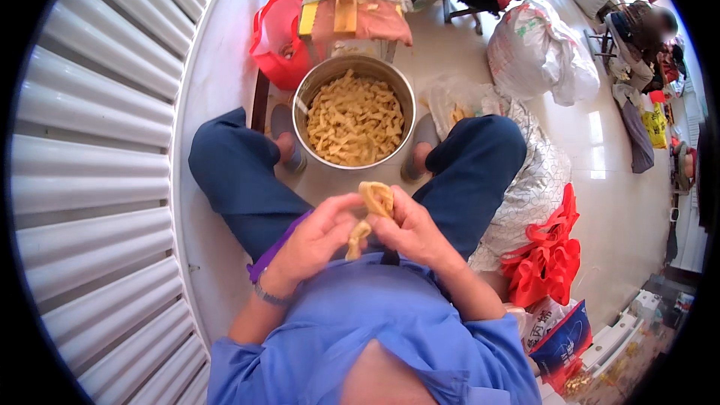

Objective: The person picks up strips of dough by hand, tears them into smaller pieces, and places the pieces into a large metal bowl while sitting on the floor.

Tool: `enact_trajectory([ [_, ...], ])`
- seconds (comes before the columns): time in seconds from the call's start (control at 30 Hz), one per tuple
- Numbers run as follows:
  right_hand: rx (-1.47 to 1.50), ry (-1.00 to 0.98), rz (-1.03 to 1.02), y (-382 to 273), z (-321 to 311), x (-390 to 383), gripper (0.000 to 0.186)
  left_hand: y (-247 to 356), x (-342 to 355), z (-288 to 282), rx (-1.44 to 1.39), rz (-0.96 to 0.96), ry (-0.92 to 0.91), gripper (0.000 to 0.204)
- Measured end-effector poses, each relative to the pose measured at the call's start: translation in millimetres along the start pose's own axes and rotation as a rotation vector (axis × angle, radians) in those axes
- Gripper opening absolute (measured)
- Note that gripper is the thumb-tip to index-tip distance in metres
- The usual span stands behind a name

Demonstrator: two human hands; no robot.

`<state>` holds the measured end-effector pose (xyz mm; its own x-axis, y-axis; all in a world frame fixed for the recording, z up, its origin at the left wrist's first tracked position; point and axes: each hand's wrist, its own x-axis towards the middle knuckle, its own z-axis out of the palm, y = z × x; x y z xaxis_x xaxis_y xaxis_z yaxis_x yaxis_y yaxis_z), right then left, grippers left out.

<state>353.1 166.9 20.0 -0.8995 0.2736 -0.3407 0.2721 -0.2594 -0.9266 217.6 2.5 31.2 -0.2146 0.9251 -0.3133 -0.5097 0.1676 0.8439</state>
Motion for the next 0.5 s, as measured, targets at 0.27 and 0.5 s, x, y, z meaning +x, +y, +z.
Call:
enact_trajectory([
  [0.27, -0.244, -0.033, -0.058, 1, 12, 0, 0.022, 3, 4, 6, -0.111, -0.149, 0.124, 0.042],
  [0.5, -0.207, -0.122, -0.224, 10, 6, 1, 0.030, -15, 16, 6, 0.349, 0.049, 0.385, 0.019],
])
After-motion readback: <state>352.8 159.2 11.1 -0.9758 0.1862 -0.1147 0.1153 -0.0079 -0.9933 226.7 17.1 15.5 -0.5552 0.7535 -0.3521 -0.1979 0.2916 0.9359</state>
